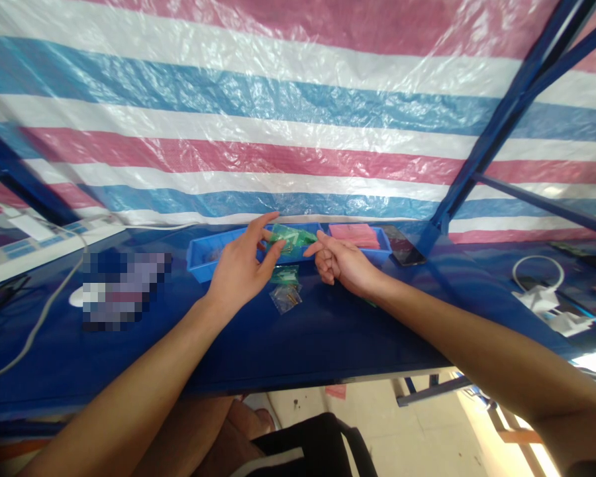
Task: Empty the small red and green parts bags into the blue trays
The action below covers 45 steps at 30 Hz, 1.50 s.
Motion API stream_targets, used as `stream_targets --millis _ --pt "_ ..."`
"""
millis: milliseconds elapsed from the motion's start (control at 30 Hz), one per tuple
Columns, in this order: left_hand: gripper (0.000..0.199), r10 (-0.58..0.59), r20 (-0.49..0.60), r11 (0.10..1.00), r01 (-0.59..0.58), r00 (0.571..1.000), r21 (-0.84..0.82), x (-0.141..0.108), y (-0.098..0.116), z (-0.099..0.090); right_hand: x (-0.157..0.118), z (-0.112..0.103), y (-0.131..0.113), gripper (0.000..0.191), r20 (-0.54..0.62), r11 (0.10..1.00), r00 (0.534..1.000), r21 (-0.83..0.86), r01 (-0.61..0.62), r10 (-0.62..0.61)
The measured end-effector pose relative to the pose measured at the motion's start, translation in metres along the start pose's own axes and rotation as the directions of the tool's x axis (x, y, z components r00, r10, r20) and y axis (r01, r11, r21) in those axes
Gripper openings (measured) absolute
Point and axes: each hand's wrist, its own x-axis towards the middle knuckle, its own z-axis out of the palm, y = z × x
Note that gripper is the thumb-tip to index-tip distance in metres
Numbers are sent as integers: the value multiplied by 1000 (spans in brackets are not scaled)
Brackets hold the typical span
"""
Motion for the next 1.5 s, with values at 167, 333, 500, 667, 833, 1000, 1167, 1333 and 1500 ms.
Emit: stream_targets --millis 167,333,500,667,833,1000,1167,1333,1500 --pt "33 -62 -162 995 49 985 -81 2 -1 -7 1 -2 0 54 14 1000 1000 8 -16 15" --pt "27 -34 -191 999 28 981 -35 5 -4 -9 1 -2 0 54 19 1000 1000 18 -5 5" --pt "34 14 -112 1000 -17 994 -24 6 -11 -6 1 -3 1 55 38 1000 999 21 11 -12" --pt "45 68 51 990 -74 996 121 3 -17 1 1 -4 2 56 45 999 998 -25 44 -43" --pt "48 62 325 964 -141 944 226 -3 -19 9 1 -5 6 57 44 992 996 -95 80 -76" --pt "45 39 345 962 -128 938 240 -3 -19 11 -2 -4 -6 60 48 942 983 -283 182 -176" --pt "42 71 303 967 -140 950 212 -2 -17 10 -12 -12 -36 43 296 326 897 -856 402 -328" --pt "32 125 199 976 -157 972 154 -1 -12 7 -15 -12 -41 38 506 -343 858 -824 452 -84" --pt "27 170 146 977 -186 975 102 1 -8 6 -23 10 -30 36 463 -474 885 -771 426 43"
